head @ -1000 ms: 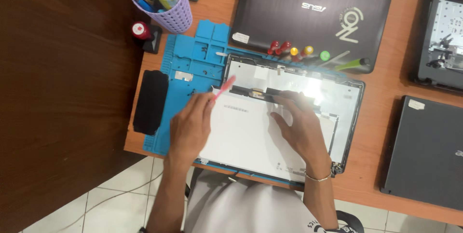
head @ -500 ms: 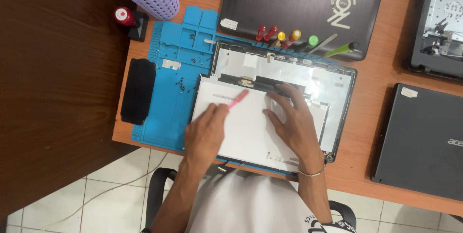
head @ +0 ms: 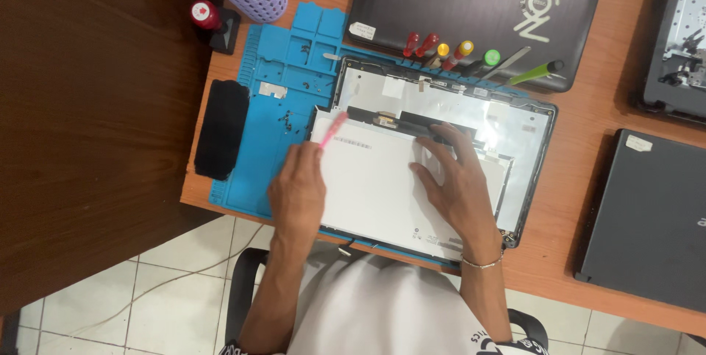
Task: The person prying the bezel off a laptop by hand, disconnects a connector cable from the rear of the LCD panel, and removes the screen from the lid assembly using a small red hand tool.
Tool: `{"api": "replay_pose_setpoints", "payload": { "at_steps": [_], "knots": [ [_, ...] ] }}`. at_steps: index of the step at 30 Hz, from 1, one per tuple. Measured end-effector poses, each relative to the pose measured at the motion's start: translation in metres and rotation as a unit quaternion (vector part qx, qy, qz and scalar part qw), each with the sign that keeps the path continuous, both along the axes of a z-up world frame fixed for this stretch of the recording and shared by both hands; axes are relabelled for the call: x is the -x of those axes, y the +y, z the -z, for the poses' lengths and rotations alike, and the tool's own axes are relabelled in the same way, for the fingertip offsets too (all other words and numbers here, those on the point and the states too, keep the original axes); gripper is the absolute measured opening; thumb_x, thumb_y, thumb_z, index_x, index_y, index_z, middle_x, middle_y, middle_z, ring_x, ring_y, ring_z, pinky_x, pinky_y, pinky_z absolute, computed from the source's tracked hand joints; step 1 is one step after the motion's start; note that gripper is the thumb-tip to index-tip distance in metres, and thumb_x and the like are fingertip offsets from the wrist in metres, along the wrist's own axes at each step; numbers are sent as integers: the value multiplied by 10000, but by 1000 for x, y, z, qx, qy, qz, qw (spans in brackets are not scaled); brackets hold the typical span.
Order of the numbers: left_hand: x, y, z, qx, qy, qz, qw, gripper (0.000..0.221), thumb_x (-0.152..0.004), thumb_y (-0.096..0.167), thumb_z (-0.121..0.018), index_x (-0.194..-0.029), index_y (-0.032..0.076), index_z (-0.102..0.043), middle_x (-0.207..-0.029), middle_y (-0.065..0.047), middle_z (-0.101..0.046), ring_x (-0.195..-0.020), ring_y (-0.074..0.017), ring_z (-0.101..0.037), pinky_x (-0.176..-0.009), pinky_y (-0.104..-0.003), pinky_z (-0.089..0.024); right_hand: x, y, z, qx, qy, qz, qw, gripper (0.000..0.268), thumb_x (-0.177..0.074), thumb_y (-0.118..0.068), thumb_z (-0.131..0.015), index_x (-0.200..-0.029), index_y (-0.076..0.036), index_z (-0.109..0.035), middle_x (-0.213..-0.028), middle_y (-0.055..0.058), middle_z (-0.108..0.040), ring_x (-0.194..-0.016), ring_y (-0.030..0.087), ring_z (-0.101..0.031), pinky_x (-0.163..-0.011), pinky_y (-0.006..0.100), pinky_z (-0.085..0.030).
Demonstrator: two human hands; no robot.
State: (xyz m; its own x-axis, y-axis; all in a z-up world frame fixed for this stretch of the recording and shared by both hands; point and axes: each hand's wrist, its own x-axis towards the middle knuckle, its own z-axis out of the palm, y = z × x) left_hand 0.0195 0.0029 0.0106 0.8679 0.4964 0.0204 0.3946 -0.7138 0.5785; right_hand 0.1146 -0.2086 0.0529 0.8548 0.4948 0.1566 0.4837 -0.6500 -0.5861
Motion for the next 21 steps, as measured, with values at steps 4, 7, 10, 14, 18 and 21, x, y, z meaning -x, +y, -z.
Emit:
{"api": "replay_pose_setpoints", "payload": {
  "at_steps": [4, 7, 10, 14, 18, 21],
  "knots": [
    [-2, 9, 1, -9, -62, -14, 998, 135, -1048, 157, -543, -1070, 41, -609, -995, -105, -675, -806, -292, -700, -642, -421, -546, 0, 2, 1, 10, -1, 3, 1000, 413, -822, -109, -809, -1215, -55, -692, -1390, 153, -574, -1328, 378, -535, -1061, 442, -492],
    [-5, -3, -2, 16, -27, 22, 999, 151, -1050, 182, -539, -1037, 49, -609, -942, -92, -669, -762, -279, -696, -636, -427, -544, 2, 3, 1, 11, -1, 2, 1000, 419, -824, -103, -804, -1223, -54, -689, -1395, 156, -573, -1336, 383, -527, -1073, 448, -481],
    [-11, -1, -7, 19, -3, 19, 1000, 153, -1050, 181, -532, -1046, 51, -611, -907, -87, -663, -717, -274, -688, -607, -429, -538, 3, 2, 2, 17, -1, 1, 1000, 424, -822, -103, -805, -1227, -56, -688, -1396, 159, -572, -1334, 388, -524, -1075, 452, -475],
    [-20, -5, -10, 47, -18, 53, 997, 149, -1060, 175, -520, -1022, 47, -586, -900, -99, -640, -704, -284, -683, -585, -432, -527, 3, 2, 2, 18, -7, -1, 1000, 418, -823, -100, -804, -1222, -58, -687, -1387, 160, -574, -1333, 395, -523, -1080, 459, -472],
    [-23, -5, -14, 31, -25, 49, 998, 152, -1053, 179, -530, -1004, 41, -572, -892, -102, -644, -714, -317, -676, -581, -446, -515, 2, 2, 0, 9, -10, -4, 1000, 424, -824, -99, -800, -1228, -51, -679, -1382, 166, -572, -1329, 396, -526, -1077, 462, -475],
    [-24, -6, -16, 28, -34, 43, 998, 138, -1051, 169, -532, -1022, 43, -581, -894, -110, -645, -717, -327, -675, -587, -448, -516, 2, 2, 0, 12, -14, -10, 1000, 413, -827, -92, -800, -1221, -51, -681, -1381, 167, -575, -1341, 403, -520, -1082, 467, -471]
  ]
}}
